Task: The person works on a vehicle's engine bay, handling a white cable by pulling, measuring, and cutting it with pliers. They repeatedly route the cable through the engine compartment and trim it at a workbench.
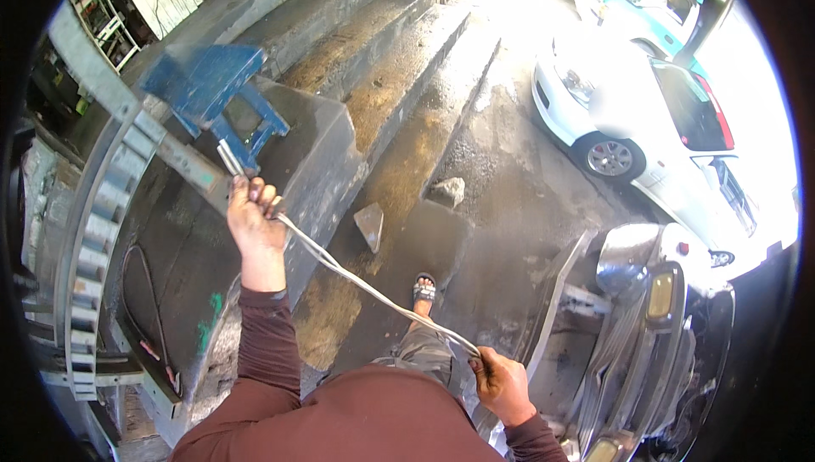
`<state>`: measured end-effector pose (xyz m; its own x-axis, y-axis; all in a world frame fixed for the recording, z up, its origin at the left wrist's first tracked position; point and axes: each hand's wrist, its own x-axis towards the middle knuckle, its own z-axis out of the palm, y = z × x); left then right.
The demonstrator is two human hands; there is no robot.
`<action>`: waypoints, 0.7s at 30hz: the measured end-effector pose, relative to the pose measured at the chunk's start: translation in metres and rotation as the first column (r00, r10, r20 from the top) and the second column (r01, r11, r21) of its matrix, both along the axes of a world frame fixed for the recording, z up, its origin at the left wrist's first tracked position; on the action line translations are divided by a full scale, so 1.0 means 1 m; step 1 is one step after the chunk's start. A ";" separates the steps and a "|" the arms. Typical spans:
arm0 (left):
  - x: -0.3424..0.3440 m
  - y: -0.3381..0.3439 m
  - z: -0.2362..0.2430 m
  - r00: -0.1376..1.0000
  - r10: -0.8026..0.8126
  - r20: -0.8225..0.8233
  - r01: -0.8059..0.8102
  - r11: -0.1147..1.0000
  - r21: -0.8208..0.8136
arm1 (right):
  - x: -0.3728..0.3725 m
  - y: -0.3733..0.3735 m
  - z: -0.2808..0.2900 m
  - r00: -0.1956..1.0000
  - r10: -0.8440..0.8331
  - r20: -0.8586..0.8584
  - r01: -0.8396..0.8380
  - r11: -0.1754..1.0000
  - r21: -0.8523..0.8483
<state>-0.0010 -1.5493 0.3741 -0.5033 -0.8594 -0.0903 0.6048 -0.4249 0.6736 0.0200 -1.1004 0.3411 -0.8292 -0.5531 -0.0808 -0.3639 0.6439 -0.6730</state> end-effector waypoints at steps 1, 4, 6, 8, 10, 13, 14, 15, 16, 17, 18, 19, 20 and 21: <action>-0.035 -0.003 -0.002 1.000 0.023 0.021 -0.022 0.999 -0.025 | -0.023 -0.003 -0.009 0.988 -0.027 0.153 0.031 0.999 -0.025; -0.126 -0.023 0.000 1.000 0.002 0.003 -0.002 0.998 -0.057 | -0.122 -0.023 -0.010 0.963 0.003 0.271 -0.005 1.000 0.009; -0.172 -0.047 0.015 0.999 0.037 0.024 -0.037 0.999 -0.010 | -0.190 -0.035 -0.002 0.982 0.154 0.108 -0.149 0.987 -0.060; -0.211 -0.075 0.019 0.999 0.040 0.024 -0.042 0.996 0.081 | -0.248 -0.057 0.016 0.995 0.099 0.026 -0.100 0.995 0.019; -0.243 -0.104 0.019 0.997 0.075 0.023 -0.077 0.989 0.125 | -0.306 -0.080 0.022 0.994 0.094 -0.063 -0.095 0.995 -0.020; -0.282 -0.158 -0.004 0.994 0.111 -0.023 -0.104 0.973 0.207 | -0.392 -0.137 0.036 0.960 0.118 -0.255 -0.129 0.991 -0.025; -0.296 -0.176 -0.013 0.993 0.102 -0.065 -0.082 0.963 0.255 | -0.420 -0.156 0.035 0.950 0.115 -0.290 -0.124 0.992 -0.014; -0.312 -0.190 -0.024 0.992 0.113 -0.062 -0.091 0.956 0.280 | -0.445 -0.173 0.030 0.950 0.110 -0.293 -0.113 0.994 0.007; -0.332 -0.205 -0.036 0.991 0.119 -0.062 -0.094 0.945 0.312 | -0.470 -0.191 0.025 0.949 0.102 -0.299 -0.096 0.995 0.035; -0.354 -0.222 -0.045 0.988 0.144 -0.059 -0.115 0.930 0.349 | -0.494 -0.205 0.018 0.937 0.129 -0.323 -0.120 0.992 0.047; -0.376 -0.239 -0.055 0.984 0.169 -0.054 -0.136 0.913 0.385 | -0.517 -0.215 0.007 0.925 0.156 -0.346 -0.144 0.988 0.060; -0.395 -0.257 -0.066 0.979 0.200 -0.034 -0.167 0.890 0.424 | -0.539 -0.231 0.003 0.915 0.191 -0.356 -0.175 0.982 0.077; -0.416 -0.279 -0.075 0.982 0.177 -0.071 -0.132 0.899 0.418 | -0.561 -0.249 0.007 0.944 0.207 -0.255 -0.181 0.976 0.121; -0.439 -0.304 -0.083 0.980 0.181 -0.082 -0.129 0.892 0.433 | -0.589 -0.270 0.007 0.936 0.223 -0.274 -0.197 0.973 0.120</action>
